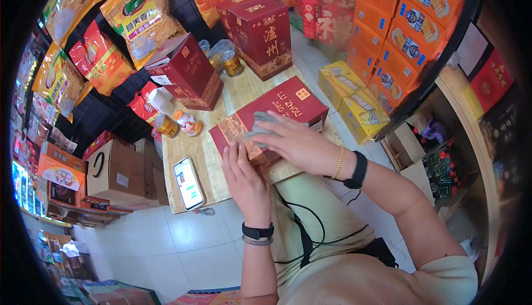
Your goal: Wiping a red box with a cloth in a grocery store setting.
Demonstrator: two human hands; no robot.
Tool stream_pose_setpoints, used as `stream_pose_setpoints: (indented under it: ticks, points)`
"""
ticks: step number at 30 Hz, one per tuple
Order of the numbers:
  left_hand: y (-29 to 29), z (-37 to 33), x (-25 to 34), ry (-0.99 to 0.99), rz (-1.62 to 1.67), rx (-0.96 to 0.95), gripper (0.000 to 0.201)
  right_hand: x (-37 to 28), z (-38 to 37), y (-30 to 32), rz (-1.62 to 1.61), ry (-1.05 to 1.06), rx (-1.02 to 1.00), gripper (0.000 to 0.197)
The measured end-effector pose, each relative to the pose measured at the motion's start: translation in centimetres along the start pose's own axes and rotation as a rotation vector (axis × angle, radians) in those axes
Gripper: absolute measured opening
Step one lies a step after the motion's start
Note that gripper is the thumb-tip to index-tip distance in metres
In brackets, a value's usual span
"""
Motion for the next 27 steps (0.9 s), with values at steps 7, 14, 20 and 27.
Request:
stream_pose_setpoints:
  ticks: [7,14,20,27]
  points:
    - [0.2,0.0,-0.1,0.012,0.0,0.01,0.069,5.5,2.1,3.3,0.11,-0.166,0.013,0.043]
    - [0.1,-0.1,0.0,0.011,0.021,-0.002,0.071,7.5,-0.2,2.3,0.167,-0.28,0.133,0.047]
    - [0.2,0.0,-0.2,0.012,0.049,0.02,0.067,7.5,-3.2,-0.9,0.2,-0.251,0.193,0.048]
    - [0.2,0.0,-0.2,0.011,0.024,0.004,0.069,4.2,-4.8,-2.7,0.139,-0.143,0.194,0.048]
Point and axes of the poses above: each hand's wrist, its own z-axis away from the middle knuckle, its own y-axis out of the back of the hand, x = y × z, the point moved 8 cm from there along -z, towards the middle knuckle, and after that the axes turned 3 degrees about z, right-handed, at the moved point
